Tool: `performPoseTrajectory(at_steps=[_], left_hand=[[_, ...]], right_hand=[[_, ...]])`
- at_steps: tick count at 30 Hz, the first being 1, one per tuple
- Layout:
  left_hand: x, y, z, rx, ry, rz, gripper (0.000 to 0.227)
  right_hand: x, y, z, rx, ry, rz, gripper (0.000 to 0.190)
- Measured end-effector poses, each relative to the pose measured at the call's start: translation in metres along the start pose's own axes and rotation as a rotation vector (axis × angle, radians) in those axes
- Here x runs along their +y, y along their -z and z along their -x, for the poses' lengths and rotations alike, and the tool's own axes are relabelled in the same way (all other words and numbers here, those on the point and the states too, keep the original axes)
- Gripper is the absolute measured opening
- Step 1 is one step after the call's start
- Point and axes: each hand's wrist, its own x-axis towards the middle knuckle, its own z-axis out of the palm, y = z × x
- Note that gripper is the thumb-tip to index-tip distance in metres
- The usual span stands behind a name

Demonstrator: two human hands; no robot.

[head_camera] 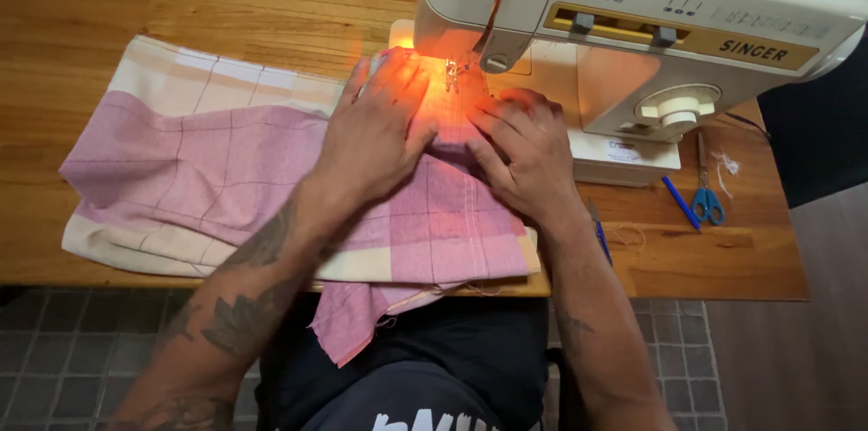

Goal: Sewing a piece of checkered fabric using a Singer sewing machine and adjusting it with a small tool.

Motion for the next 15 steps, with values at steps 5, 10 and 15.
performPoseTrajectory(at_steps=[5, 10, 15], left_hand=[[0.014, -0.011, 0.015, 0.159, -0.016, -0.036, 0.044], [0.013, -0.014, 0.015, 0.21, 0.0, -0.068, 0.05], [0.015, -0.008, 0.01, 0.207, 0.027, -0.04, 0.051]], right_hand=[[-0.001, 0.004, -0.001, -0.042, 0.006, 0.03, 0.034], [-0.006, 0.009, -0.008, -0.052, 0.019, -0.001, 0.033], [-0.003, 0.005, -0.006, -0.044, 0.024, 0.01, 0.035]])
